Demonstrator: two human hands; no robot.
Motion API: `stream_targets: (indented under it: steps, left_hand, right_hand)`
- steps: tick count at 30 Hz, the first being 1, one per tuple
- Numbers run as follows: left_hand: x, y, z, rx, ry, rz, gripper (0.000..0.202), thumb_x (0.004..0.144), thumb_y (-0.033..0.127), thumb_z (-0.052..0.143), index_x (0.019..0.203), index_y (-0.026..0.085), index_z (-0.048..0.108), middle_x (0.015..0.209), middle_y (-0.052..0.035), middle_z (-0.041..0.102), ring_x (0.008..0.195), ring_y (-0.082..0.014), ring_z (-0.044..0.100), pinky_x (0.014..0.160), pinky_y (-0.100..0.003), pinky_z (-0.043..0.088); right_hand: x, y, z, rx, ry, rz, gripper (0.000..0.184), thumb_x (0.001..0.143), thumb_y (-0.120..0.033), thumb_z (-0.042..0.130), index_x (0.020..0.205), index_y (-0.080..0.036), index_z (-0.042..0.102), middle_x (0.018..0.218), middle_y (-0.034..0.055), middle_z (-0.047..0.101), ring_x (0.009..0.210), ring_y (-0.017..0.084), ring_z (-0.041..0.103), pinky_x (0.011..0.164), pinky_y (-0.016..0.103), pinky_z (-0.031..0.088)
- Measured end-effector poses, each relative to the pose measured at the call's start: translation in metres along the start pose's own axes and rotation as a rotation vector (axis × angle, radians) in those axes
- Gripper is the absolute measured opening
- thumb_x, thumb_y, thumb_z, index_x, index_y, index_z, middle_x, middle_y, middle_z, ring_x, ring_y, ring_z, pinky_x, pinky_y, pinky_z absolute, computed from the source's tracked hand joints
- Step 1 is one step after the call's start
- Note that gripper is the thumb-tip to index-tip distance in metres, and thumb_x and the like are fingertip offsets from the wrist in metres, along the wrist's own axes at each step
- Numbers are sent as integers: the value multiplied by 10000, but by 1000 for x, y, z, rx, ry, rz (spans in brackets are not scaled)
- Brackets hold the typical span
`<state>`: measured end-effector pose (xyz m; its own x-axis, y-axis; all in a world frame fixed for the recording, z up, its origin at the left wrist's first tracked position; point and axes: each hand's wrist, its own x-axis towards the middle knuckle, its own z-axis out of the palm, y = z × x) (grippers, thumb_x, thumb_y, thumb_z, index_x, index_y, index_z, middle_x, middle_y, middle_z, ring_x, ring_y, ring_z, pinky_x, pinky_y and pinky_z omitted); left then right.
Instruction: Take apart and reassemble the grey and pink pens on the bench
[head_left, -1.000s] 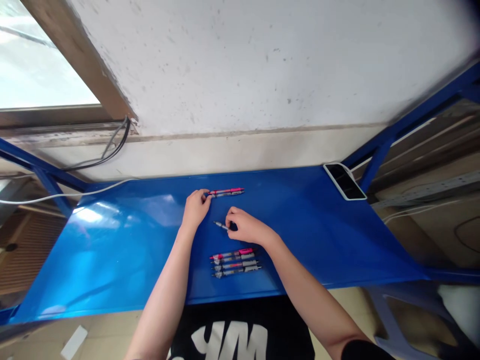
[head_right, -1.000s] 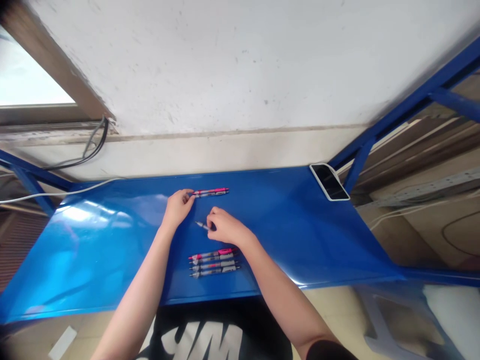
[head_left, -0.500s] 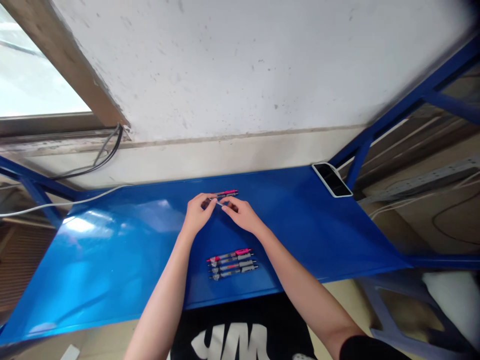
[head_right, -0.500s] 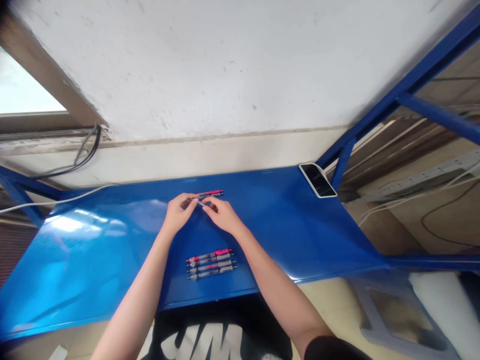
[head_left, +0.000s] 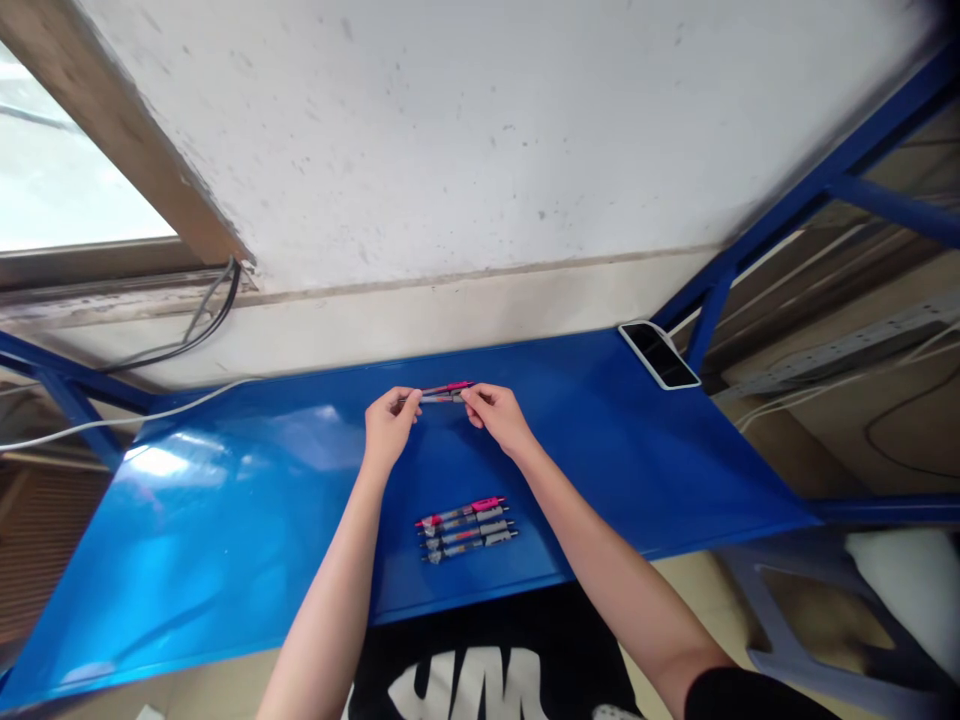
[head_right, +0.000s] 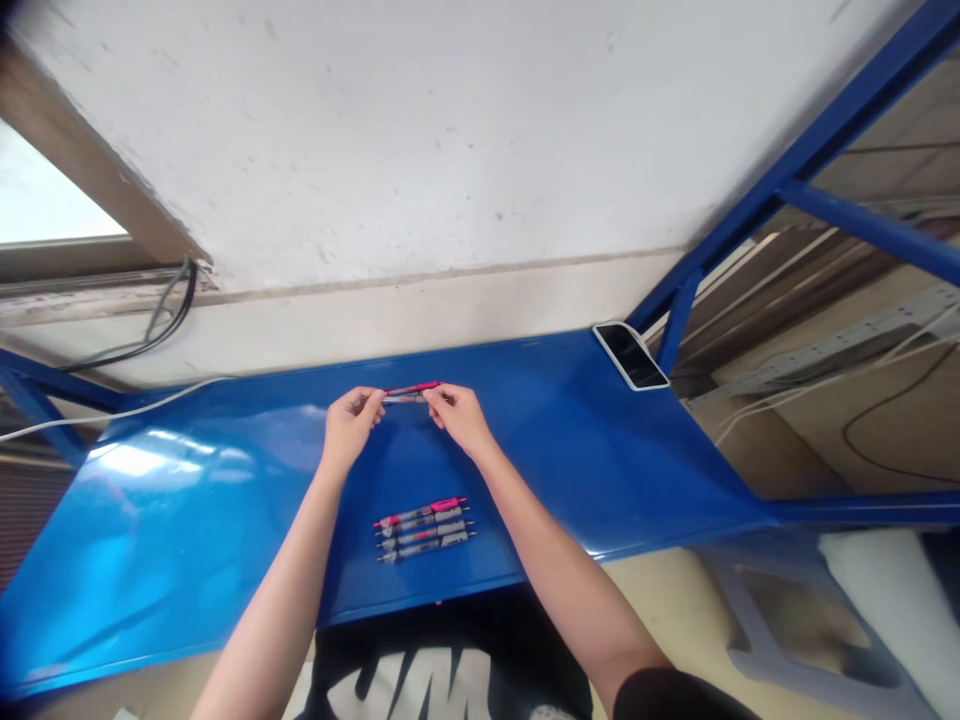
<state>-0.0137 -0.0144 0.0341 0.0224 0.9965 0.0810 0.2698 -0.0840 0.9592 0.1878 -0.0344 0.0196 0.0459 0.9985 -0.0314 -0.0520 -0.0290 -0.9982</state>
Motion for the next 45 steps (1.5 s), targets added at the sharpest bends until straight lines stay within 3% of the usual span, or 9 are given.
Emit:
stream_targets:
  steps: [5, 10, 16, 19, 30, 36, 41, 45]
  left_hand:
    - [-1, 2, 0, 91, -98, 48, 313, 906, 462, 609, 907, 170, 721, 687, -15, 689, 588, -141, 605, 593, -255, 465]
    - [-2, 3, -3, 250, -146, 127, 392, 961, 451, 536, 692, 181, 629, 631, -2, 640, 595, -143, 568, 612, -264, 419]
    - [-5, 2, -1, 293, -165, 257, 204, 904, 380, 674, 923, 186, 733, 896, -37, 746, 700, -158, 619, 683, -274, 467]
    - [-4, -1, -1, 297, -182, 278, 189, 914, 367, 680, 904, 188, 738, 899, -47, 752, 710, -168, 630, 686, -282, 475]
    - [-1, -5, -8, 256, -297, 299, 241, 963, 372, 617, 979, 183, 766, 975, -72, 784, 841, -218, 695, 791, -318, 526]
    - [-2, 1, -10, 295, -342, 204, 273, 957, 386, 599, 894, 181, 768, 810, -36, 757, 714, -193, 653, 681, -283, 483]
    - [-1, 2, -10, 321, -309, 194, 368, 975, 406, 538, 781, 181, 754, 764, -42, 742, 694, -185, 638, 704, -292, 479]
    - [0, 1, -11, 343, -289, 205, 499, 1008, 417, 461, 643, 185, 711, 690, -44, 705, 675, -183, 627, 732, -302, 478]
  right_hand:
    - [0, -3, 3, 89, 58, 92, 498, 774, -647, 749, 646, -181, 630, 481, -40, 479, 375, 73, 374, 384, 244, 241]
    - [1, -2, 4, 163, 84, 142, 559, 723, -698, 773, 646, -156, 661, 440, -57, 412, 360, 58, 318, 360, 232, 211]
    - [1, 0, 4, 147, 135, 186, 554, 712, -672, 797, 578, -164, 621, 409, -58, 390, 348, 54, 297, 349, 231, 205]
    - [2, 0, 4, 163, 144, 192, 550, 707, -665, 804, 567, -169, 611, 396, -61, 382, 342, 56, 297, 349, 233, 205]
    - [2, 4, 3, 145, 60, 99, 525, 713, -668, 793, 623, -182, 615, 445, -60, 428, 371, 78, 362, 393, 255, 261]
    - [1, 2, -2, -27, 40, -7, 411, 806, -591, 725, 698, -204, 639, 462, -44, 506, 432, 113, 420, 475, 264, 330]
    - [2, 3, -1, -18, -22, -74, 244, 809, -456, 723, 862, -221, 685, 709, 0, 664, 651, 166, 604, 653, 292, 482]
    - [2, 5, 1, 35, -70, -123, 149, 796, -357, 715, 779, -224, 651, 856, 17, 678, 752, 172, 631, 720, 303, 493]
